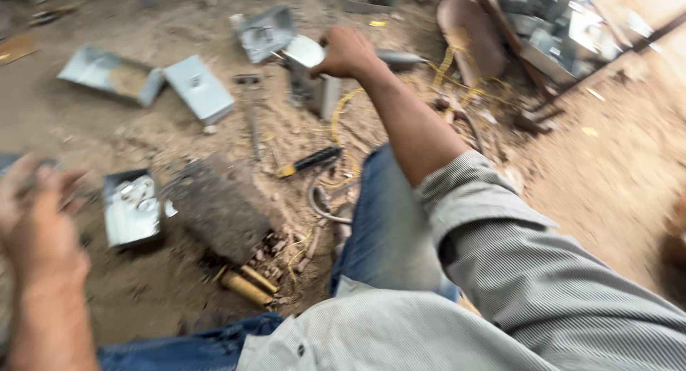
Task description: The person welds a small metal tab onto a metal box and then places internal components and a metal bracket into the box.
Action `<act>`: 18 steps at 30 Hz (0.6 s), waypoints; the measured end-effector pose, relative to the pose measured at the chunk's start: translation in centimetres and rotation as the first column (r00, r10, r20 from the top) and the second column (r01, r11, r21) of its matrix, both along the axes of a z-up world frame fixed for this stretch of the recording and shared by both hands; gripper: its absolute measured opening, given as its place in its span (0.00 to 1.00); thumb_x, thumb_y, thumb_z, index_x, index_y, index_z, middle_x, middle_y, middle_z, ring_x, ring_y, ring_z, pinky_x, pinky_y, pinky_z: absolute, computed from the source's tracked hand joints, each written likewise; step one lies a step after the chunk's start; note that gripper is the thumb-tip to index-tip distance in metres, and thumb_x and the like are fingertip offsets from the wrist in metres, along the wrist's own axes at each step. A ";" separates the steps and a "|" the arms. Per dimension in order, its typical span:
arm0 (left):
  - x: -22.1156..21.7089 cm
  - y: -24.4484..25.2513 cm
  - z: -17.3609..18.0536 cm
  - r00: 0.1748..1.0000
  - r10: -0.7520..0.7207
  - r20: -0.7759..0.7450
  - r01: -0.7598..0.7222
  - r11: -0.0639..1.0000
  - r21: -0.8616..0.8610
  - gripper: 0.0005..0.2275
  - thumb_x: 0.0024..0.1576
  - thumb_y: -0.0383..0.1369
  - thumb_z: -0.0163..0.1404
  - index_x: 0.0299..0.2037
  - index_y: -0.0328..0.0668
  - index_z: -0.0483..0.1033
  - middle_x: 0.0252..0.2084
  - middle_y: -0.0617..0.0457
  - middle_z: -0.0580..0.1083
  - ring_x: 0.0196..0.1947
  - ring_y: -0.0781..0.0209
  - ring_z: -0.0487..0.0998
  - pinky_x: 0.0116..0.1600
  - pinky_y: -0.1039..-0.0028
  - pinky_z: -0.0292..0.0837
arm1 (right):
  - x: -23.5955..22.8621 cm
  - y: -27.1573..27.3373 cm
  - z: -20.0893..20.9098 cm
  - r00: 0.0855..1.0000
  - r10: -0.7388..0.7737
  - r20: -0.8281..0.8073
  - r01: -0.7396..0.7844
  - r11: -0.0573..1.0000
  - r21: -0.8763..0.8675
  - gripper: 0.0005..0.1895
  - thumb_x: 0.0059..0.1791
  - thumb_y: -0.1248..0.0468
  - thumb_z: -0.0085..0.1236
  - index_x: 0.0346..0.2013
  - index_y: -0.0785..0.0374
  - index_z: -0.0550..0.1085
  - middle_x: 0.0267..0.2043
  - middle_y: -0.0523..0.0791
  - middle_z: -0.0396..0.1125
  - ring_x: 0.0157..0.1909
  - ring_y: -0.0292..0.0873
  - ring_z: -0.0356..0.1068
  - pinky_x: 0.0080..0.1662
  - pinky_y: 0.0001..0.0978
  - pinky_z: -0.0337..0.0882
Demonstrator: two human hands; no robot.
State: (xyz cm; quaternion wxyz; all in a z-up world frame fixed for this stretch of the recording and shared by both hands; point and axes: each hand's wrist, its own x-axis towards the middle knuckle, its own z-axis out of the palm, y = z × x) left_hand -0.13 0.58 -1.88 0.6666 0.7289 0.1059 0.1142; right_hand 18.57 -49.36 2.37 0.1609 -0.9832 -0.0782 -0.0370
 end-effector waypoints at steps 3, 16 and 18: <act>0.7 1.5 -2.4 0.998 0.034 -0.046 -0.026 0.988 0.154 0.12 0.73 0.39 0.39 0.55 0.43 0.72 0.51 0.61 0.74 0.54 0.69 0.73 0.53 0.74 0.64 | -0.2 -2.5 1.7 0.962 -0.116 -0.246 0.156 0.976 0.150 0.28 0.36 0.48 0.76 0.40 0.66 0.82 0.37 0.50 0.77 0.37 0.46 0.77 0.42 0.37 0.76; -1.3 1.2 -0.2 0.989 -0.148 0.023 0.142 0.975 0.171 0.14 0.74 0.41 0.37 0.59 0.45 0.72 0.56 0.62 0.71 0.59 0.69 0.69 0.62 0.75 0.62 | -10.3 -19.4 -2.1 0.922 -0.359 -0.145 0.369 0.928 0.050 0.14 0.49 0.57 0.65 0.45 0.61 0.82 0.39 0.50 0.78 0.39 0.44 0.78 0.47 0.40 0.75; -0.8 1.3 -1.2 0.987 -0.154 0.033 0.146 0.971 0.188 0.14 0.75 0.41 0.37 0.59 0.45 0.72 0.56 0.61 0.71 0.59 0.68 0.69 0.62 0.74 0.62 | -13.6 -21.6 -4.3 0.848 -0.461 -0.263 0.499 0.861 0.101 0.12 0.50 0.58 0.64 0.42 0.63 0.82 0.39 0.48 0.78 0.39 0.43 0.78 0.46 0.38 0.75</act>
